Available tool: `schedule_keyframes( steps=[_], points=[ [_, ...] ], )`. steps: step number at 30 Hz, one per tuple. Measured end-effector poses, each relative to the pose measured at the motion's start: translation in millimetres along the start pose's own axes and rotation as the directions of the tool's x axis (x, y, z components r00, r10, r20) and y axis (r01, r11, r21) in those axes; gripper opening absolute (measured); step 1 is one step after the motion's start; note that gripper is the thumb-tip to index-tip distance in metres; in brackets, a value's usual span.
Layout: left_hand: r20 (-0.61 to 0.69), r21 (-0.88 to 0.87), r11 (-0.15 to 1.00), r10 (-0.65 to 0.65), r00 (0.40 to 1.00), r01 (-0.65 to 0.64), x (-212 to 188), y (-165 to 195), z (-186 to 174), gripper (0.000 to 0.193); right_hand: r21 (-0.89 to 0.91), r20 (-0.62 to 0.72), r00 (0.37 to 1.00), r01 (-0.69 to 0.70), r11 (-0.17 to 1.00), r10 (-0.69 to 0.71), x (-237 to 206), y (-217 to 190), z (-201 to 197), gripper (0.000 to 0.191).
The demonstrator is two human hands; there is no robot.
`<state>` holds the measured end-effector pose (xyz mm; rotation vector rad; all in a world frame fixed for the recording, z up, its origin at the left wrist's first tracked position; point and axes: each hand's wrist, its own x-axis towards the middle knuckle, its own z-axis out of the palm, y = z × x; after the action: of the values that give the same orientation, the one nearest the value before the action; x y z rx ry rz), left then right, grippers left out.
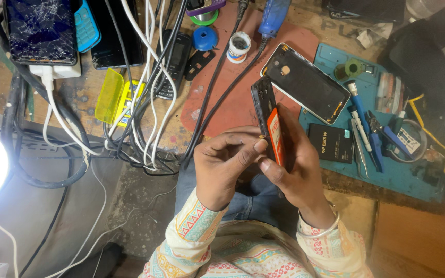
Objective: The person uses a metal spudger and tweezers to pry and adjust the edges of a smartphone screen. They then use pliers to remove a small metal piece from the side of the phone and place a small white adhesive strip along the edge. The phone remains partially disassembled throughout the clip.
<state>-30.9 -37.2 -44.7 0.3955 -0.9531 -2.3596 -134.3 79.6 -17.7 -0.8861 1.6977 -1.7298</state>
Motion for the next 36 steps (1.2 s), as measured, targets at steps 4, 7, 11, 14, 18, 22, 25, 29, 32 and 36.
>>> schedule_keyframes(
  steps=[4,7,11,14,18,22,25,29,32,36],
  points=[
    [-0.011,-0.027,0.999,-0.043,0.999,0.043,0,0,0,0.025,0.048,0.013,1.000,-0.018,0.999,0.017,-1,-1,1,0.092],
    [0.057,-0.009,1.000,0.001,0.998,0.000,4,2,0,0.055,0.094,0.038,0.999,-0.034,0.995,0.030,-4,-4,2,0.090],
    [0.155,0.121,0.990,0.051,0.987,-0.070,10,10,-1,0.097,0.144,0.062,0.998,-0.033,0.989,0.024,-6,-6,1,0.084],
    [0.200,0.073,0.997,-0.025,0.980,0.010,12,16,-1,0.109,0.165,0.045,0.997,-0.063,0.984,0.056,-8,-5,-1,0.078],
    [0.285,0.061,0.995,-0.093,0.954,0.079,13,21,0,0.113,0.111,0.033,0.999,-0.046,0.993,0.042,-16,-3,-4,0.072],
    [0.282,-0.022,0.995,-0.085,0.956,0.095,11,20,1,0.114,0.019,0.028,0.997,-0.071,0.997,0.071,-20,-6,-7,0.070],
    [0.249,-0.075,0.995,-0.038,0.968,0.058,10,17,0,0.113,-0.018,0.046,0.997,-0.057,0.998,0.057,-20,-14,-5,0.067],
    [0.228,-0.131,0.991,-0.009,0.974,0.040,12,12,-1,0.111,-0.256,-0.002,1.000,-0.018,0.966,0.018,-23,-30,0,0.074],
    [0.246,-0.183,0.981,-0.016,0.969,0.062,12,10,0,0.112,-0.444,-0.111,0.994,-0.029,0.896,-0.022,-25,-39,8,0.076],
    [0.272,-0.217,0.975,0.010,0.962,0.051,14,9,3,0.110,-0.469,-0.153,0.979,0.047,0.882,-0.133,-31,-45,20,0.067]
  ],
)
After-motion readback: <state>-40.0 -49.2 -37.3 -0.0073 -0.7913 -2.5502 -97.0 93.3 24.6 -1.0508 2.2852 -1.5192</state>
